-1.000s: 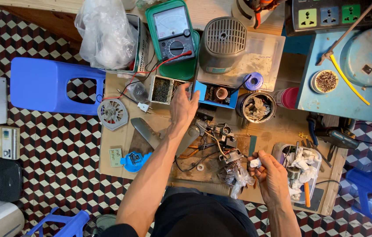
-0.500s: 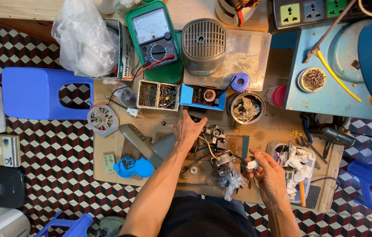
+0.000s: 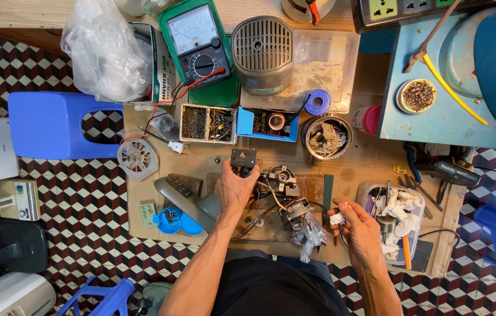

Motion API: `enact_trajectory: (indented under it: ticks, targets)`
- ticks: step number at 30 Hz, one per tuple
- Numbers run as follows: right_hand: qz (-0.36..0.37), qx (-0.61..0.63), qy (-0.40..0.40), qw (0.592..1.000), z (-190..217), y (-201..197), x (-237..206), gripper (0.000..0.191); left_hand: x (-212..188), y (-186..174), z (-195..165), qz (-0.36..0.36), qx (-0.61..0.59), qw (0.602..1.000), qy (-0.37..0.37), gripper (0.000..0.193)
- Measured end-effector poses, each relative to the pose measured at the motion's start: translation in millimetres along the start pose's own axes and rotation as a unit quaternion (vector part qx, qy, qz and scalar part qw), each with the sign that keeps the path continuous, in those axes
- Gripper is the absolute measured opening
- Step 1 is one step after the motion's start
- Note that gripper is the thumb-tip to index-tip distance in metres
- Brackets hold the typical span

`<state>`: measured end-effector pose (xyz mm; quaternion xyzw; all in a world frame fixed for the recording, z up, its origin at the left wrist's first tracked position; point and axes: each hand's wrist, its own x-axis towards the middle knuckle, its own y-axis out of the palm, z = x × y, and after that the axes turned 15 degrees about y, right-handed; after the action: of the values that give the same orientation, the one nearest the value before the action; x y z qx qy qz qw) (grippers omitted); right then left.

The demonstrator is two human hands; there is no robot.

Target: The person unpacks small electronic components from plastic bags on a workbench, wipes them with a cloth, and places them into containers. The person also moves a multimeter and other tools on the bench.

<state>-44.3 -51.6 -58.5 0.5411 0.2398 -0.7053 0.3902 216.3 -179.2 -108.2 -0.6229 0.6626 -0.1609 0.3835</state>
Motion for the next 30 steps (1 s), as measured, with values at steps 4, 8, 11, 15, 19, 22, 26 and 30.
enact_trajectory:
  ticks: [4, 8, 11, 15, 19, 22, 26, 30]
  targets:
    - [0.007, -0.008, -0.004, 1.000, -3.7, 3.7, 2.0, 0.040, -4.6, -4.0, 21.9, -0.019, -0.118, 0.992, -0.043, 0.065]
    - [0.008, -0.021, -0.004, 1.000, -7.1, 7.1, 2.0, 0.039, 6.4, -6.6, 45.3, 0.007, -0.170, 0.976, -0.138, 0.064]
    - [0.005, -0.021, -0.005, 1.000, -8.5, 8.2, 1.3, 0.038, 13.9, -11.9, 62.1, -0.035, -0.332, 0.935, -0.124, 0.065]
    - [0.000, -0.020, -0.004, 1.000, -8.1, 5.7, 1.5, 0.038, 17.2, -19.3, 81.9, -0.045, -0.449, 0.880, -0.150, 0.063]
    - [-0.003, -0.024, -0.008, 1.000, -7.9, 2.1, 4.3, 0.038, 19.6, -29.4, 102.1, -0.098, -0.446, 0.873, -0.172, 0.059]
    - [-0.003, -0.030, -0.014, 0.999, -10.3, 1.5, 7.6, 0.037, 21.6, -39.7, 118.6, -0.134, -0.421, 0.873, -0.203, 0.058]
    - [0.004, -0.036, -0.013, 0.999, -14.6, 4.2, 15.2, 0.037, 27.0, -42.4, 133.7, -0.152, -0.377, 0.874, -0.265, 0.056]
    - [0.013, -0.021, -0.012, 1.000, -19.0, 3.5, 19.1, 0.036, 28.6, -36.7, 138.3, -0.179, -0.372, 0.876, -0.251, 0.057]
